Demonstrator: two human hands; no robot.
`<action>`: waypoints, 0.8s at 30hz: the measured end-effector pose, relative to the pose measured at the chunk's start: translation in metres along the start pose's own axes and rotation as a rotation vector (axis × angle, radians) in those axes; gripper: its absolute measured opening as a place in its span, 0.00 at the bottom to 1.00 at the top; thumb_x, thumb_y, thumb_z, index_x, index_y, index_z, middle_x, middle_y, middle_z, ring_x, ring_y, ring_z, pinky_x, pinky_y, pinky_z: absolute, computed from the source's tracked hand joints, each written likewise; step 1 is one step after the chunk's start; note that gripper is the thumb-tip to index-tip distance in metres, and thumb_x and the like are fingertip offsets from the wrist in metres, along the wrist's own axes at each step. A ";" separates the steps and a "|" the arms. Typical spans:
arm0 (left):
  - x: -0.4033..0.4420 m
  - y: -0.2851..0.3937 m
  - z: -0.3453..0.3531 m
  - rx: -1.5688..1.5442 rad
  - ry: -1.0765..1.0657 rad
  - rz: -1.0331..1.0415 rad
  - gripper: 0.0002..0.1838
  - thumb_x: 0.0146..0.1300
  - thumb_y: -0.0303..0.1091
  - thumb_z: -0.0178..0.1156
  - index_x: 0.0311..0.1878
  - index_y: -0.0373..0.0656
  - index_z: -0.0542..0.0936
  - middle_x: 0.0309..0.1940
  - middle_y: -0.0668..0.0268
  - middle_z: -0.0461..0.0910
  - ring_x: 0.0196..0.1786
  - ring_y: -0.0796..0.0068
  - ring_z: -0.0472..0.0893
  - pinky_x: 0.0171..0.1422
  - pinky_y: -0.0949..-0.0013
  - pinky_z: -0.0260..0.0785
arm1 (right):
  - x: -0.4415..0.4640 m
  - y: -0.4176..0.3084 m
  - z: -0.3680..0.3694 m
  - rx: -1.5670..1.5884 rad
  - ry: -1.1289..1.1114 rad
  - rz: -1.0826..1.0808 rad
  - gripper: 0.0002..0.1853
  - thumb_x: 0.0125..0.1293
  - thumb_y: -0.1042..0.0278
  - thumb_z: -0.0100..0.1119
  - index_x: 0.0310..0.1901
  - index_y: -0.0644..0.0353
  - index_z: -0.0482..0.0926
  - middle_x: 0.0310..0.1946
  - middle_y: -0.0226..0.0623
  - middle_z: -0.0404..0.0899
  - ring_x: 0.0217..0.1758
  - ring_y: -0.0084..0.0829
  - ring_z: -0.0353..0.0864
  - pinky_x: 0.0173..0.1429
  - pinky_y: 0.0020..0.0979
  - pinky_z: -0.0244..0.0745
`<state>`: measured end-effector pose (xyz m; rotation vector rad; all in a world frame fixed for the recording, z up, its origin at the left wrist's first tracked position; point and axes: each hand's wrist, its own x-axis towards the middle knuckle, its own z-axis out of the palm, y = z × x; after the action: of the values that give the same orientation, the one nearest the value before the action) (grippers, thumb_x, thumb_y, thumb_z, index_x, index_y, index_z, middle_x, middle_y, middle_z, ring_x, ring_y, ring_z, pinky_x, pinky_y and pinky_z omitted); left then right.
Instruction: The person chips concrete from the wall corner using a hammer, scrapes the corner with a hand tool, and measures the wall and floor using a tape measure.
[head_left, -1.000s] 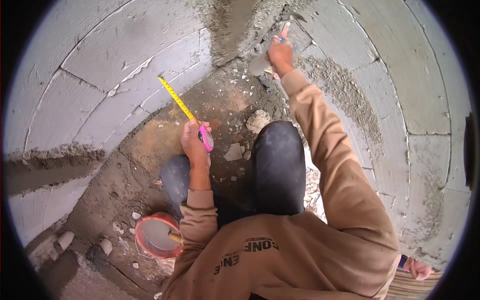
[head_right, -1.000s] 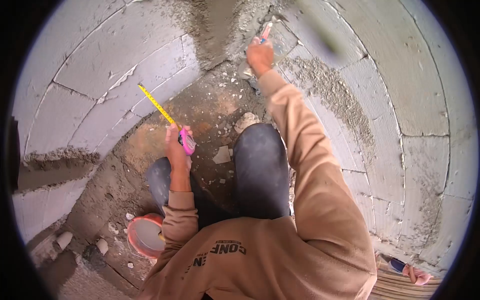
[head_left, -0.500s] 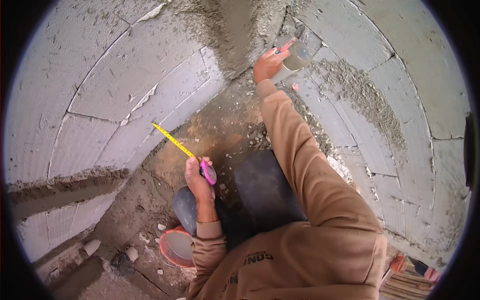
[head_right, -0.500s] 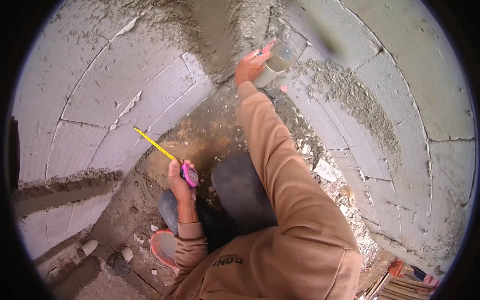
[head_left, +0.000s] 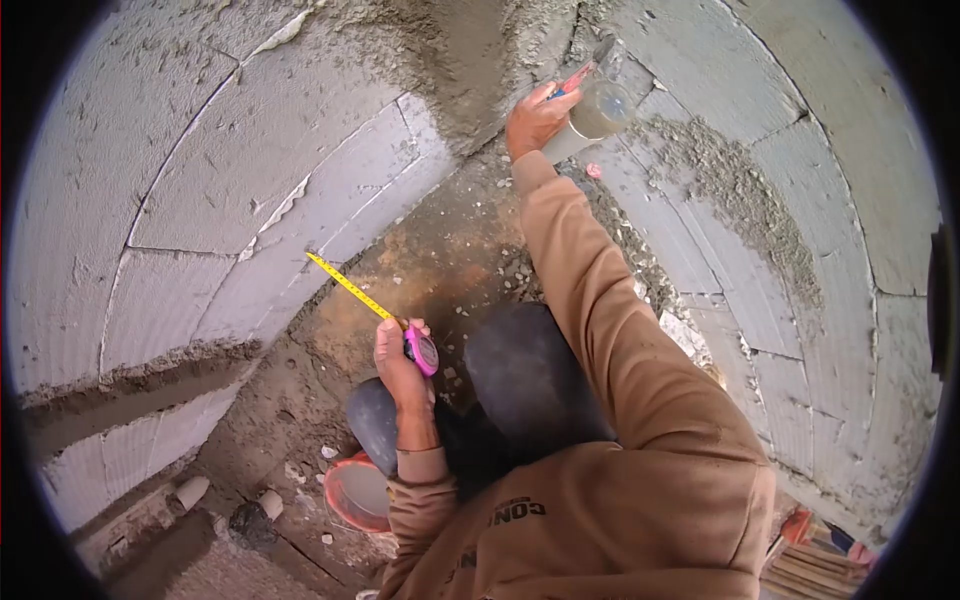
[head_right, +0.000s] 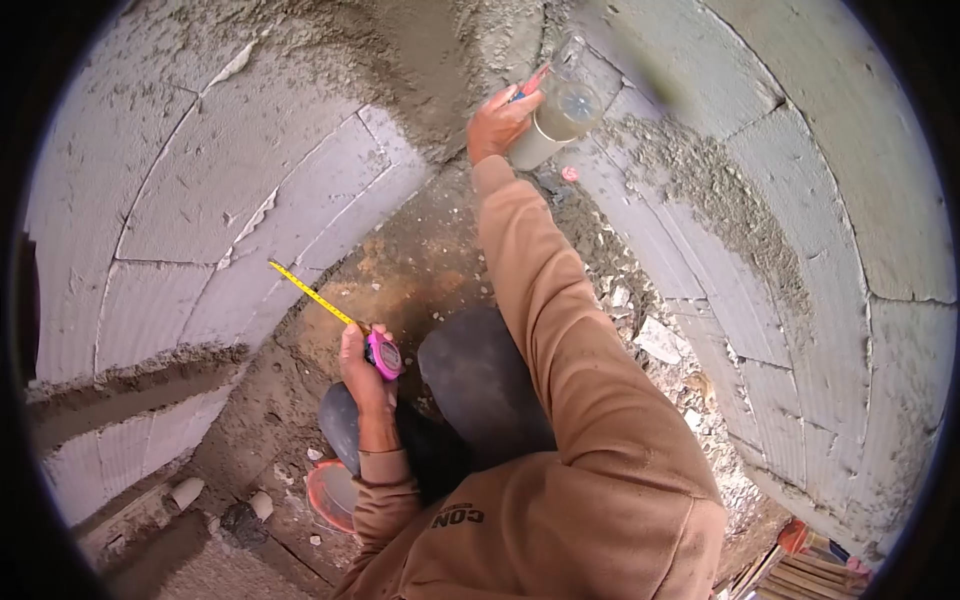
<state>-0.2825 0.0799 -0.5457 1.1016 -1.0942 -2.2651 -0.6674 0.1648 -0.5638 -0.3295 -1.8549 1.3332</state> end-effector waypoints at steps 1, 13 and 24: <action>-0.001 -0.001 -0.001 0.013 -0.003 -0.006 0.14 0.77 0.43 0.53 0.41 0.43 0.76 0.34 0.62 0.82 0.35 0.75 0.80 0.42 0.73 0.74 | -0.002 0.003 0.000 -0.105 -0.045 0.039 0.12 0.72 0.68 0.50 0.50 0.67 0.65 0.36 0.62 0.80 0.41 0.65 0.78 0.45 0.57 0.67; -0.004 -0.001 -0.002 -0.010 -0.019 0.018 0.13 0.77 0.42 0.52 0.41 0.42 0.76 0.34 0.62 0.82 0.35 0.74 0.80 0.43 0.72 0.73 | -0.003 0.010 0.016 -0.201 -0.153 0.238 0.18 0.71 0.68 0.51 0.56 0.69 0.63 0.35 0.67 0.79 0.40 0.67 0.78 0.45 0.59 0.68; -0.001 -0.005 0.005 0.006 0.001 -0.001 0.14 0.78 0.44 0.52 0.42 0.43 0.75 0.34 0.62 0.82 0.35 0.74 0.80 0.42 0.72 0.74 | -0.027 -0.018 -0.018 0.119 -0.149 0.038 0.15 0.72 0.68 0.52 0.53 0.70 0.65 0.36 0.65 0.78 0.42 0.67 0.77 0.46 0.56 0.67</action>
<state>-0.2856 0.0861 -0.5472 1.1059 -1.1008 -2.2625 -0.6335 0.1529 -0.5584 -0.2085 -1.8886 1.5230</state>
